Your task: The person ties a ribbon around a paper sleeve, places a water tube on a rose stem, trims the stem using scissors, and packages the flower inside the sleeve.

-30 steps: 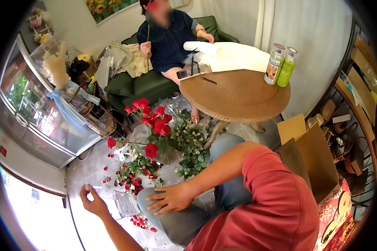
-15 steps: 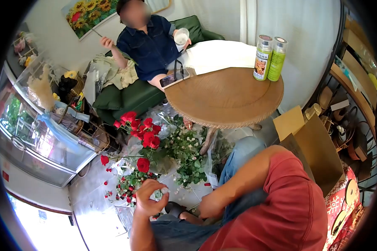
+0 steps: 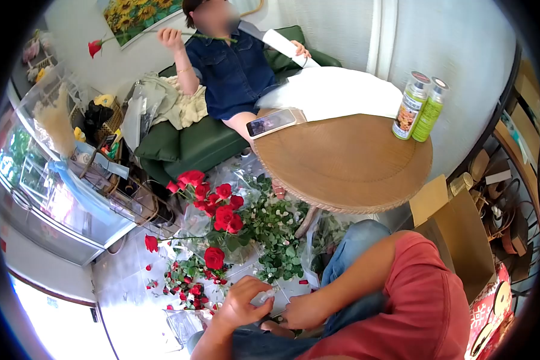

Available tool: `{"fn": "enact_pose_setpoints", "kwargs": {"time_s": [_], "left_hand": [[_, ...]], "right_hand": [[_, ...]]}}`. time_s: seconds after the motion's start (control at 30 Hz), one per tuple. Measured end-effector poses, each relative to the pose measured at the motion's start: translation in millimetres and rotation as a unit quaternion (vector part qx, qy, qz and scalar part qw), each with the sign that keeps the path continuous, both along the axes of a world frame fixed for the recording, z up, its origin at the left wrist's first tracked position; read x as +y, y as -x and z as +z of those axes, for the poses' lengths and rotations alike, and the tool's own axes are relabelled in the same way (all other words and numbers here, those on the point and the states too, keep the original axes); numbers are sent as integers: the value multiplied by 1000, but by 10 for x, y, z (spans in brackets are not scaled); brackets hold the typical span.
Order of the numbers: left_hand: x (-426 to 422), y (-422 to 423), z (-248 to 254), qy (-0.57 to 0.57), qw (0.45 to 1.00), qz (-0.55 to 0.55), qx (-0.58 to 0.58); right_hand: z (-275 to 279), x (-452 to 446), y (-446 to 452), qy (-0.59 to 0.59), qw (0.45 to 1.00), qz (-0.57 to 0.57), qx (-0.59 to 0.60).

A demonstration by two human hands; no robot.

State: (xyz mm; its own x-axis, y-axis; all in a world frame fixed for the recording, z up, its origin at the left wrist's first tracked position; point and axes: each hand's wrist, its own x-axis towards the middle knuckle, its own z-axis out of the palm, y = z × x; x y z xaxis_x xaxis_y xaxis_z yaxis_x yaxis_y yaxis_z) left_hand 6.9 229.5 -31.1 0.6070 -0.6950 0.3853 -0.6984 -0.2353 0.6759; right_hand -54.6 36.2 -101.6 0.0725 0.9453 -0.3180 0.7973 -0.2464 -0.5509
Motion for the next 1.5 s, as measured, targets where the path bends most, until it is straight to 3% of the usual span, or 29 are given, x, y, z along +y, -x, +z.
{"fn": "enact_pose_setpoints", "kwargs": {"time_s": [0.37,0.4,0.47,1.1,1.17,1.5], "left_hand": [[77,-58,-122,-5,1000,-17,11],[75,-60,-137,-5,1000,-13,13],[67,-80,-133,-5,1000,-8,14],[29,-53,-131,-11,999,-32,17],[25,-53,-129,-12,999,-33,18],[5,-41,-153,-13,999,-30,26]], "right_hand": [[-223,-83,74,-129,990,-37,-36],[-114,-76,47,-128,990,-37,-38],[126,-51,-33,1,1000,-18,-17],[-17,-48,-8,3,998,-1,-55],[-227,-38,27,-72,996,-14,-53],[-183,-41,2,-65,997,-10,-51]]}}
